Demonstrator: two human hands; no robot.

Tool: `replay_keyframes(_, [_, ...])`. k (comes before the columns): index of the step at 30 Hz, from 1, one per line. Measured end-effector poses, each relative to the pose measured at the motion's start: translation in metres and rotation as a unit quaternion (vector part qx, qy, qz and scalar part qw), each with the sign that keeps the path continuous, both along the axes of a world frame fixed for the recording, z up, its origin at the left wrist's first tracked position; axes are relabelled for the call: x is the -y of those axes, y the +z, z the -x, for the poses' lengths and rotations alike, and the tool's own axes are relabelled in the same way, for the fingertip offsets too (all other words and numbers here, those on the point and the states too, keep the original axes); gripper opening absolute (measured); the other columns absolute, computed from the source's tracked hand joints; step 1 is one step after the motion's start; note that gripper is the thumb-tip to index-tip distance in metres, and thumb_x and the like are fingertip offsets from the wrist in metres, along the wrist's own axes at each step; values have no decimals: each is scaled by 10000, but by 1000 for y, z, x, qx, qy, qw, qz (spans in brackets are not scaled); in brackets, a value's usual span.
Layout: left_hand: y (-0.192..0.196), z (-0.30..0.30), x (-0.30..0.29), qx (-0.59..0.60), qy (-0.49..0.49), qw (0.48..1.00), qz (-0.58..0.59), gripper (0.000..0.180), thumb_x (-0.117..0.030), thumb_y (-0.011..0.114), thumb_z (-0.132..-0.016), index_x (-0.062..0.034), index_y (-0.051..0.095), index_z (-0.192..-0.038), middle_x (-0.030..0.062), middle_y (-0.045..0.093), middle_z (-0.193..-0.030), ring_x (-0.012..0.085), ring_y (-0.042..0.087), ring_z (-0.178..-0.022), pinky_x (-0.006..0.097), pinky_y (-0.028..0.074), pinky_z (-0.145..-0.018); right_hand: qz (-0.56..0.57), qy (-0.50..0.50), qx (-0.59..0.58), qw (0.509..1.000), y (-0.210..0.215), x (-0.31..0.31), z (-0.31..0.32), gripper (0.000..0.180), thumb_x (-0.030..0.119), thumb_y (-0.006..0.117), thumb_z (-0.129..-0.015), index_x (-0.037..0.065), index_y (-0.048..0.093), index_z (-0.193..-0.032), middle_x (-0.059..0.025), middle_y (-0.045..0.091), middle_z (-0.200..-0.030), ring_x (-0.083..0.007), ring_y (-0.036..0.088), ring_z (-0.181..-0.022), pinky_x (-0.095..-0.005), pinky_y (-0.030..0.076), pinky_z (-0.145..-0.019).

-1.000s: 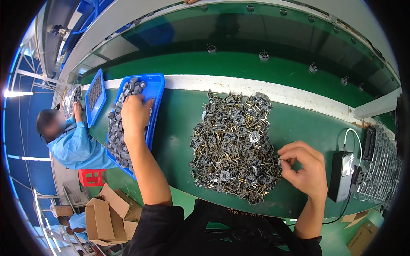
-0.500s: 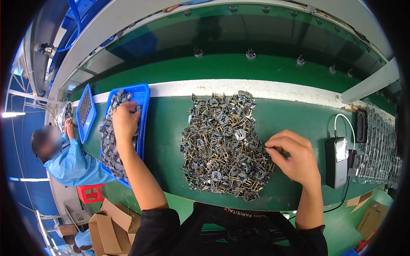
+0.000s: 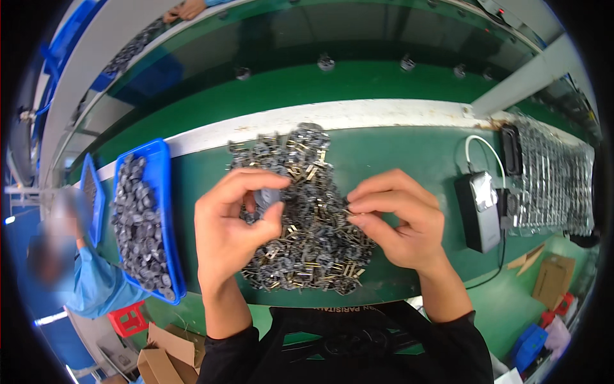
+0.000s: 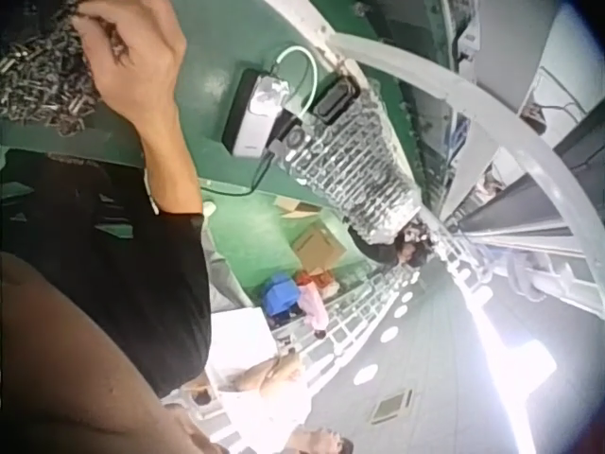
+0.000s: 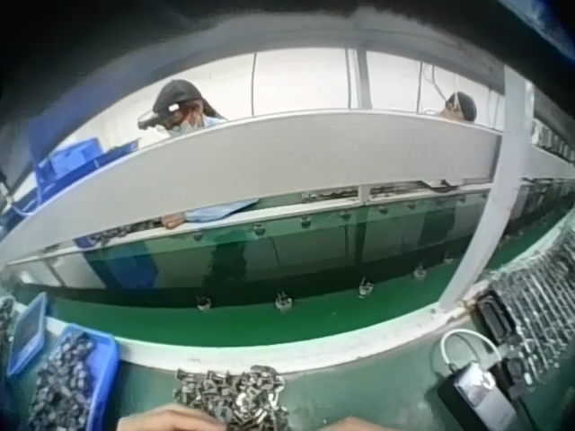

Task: The person inserts small metal pins into grey plastic housings by hand, working on an assembly line conveyor.

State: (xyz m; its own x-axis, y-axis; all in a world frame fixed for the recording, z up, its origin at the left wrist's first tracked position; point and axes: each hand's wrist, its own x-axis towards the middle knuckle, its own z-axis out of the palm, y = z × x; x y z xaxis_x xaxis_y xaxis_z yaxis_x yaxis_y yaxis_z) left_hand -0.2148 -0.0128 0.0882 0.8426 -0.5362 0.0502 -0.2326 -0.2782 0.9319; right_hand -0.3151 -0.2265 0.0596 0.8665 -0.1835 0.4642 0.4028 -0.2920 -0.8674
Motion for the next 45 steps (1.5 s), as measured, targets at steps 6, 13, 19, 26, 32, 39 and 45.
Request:
replay_keyframes(6, [10, 17, 38, 47, -119, 986, -107, 497, 8, 713, -708, -63, 626, -1192, 73, 716, -889, 211, 635, -803, 325, 523, -695, 71, -23, 75, 994, -1, -1, -3, 226, -33, 771, -705, 13, 698, -914, -93, 649, -910, -229, 643, -741, -308, 509, -588])
replay_keyframes(13, [14, 17, 48, 67, -176, 977, -101, 507, 29, 747, -660, -4, 647, -1156, 119, 723, -927, 220, 695, -876, 320, 547, -791, 104, -23, 64, 992, -4, -1, 1, 218, -26, 760, -682, 20, 666, -873, -64, 614, -865, -220, 619, -693, -318, 495, -554])
replay_keyframes(19, [11, 13, 46, 21, -198, 974, -105, 487, 40, 773, -677, 25, 651, -1148, 130, 722, -945, 189, 702, -879, 293, 548, -807, 166, -53, 97, 980, -13, -3, 1, 244, -49, 781, -651, 12, 695, -870, -74, 622, -852, -202, 617, -689, -287, 492, -546])
replay_keyframes(26, [-1, -8, 44, -145, -175, 974, -26, 327, -35, 731, -813, -27, 685, -1136, 77, 717, -868, 94, 630, -731, 251, 503, -674, 201, -69, 82, 974, -17, 0, -2, 281, -34, 706, -673, 38, 700, -945, -51, 628, -872, -221, 631, -712, -310, 497, -546])
replay_keyframes(32, [-9, -104, 33, 41, -25, 991, -129, 259, -53, 668, -841, 0, 718, -1090, 36, 623, -874, 99, 510, -705, 245, 439, -657, 265, 36, -156, 951, -10, 42, 5, 171, 73, 682, -798, 76, 713, -966, -80, 622, -877, -263, 625, -760, -361, 515, -647])
replay_keyframes(39, [-66, -229, 12, 39, 107, 984, -134, 259, -98, 697, -857, 21, 706, -1087, 22, 669, -826, 76, 541, -679, 230, 436, -596, 353, 81, -175, 916, -23, 32, 10, 126, 197, 729, -788, 90, 704, -849, -38, 605, -800, -254, 605, -820, -386, 463, -802])
replay_keyframes(45, [-84, -243, 7, 115, 194, 956, -189, 303, -155, 785, -786, 53, 725, -999, 49, 661, -679, 95, 584, -623, 244, 469, -588, 381, 32, -160, 910, -29, 26, 10, 71, 157, 700, -793, 90, 678, -793, -43, 578, -773, -248, 608, -808, -391, 478, -776])
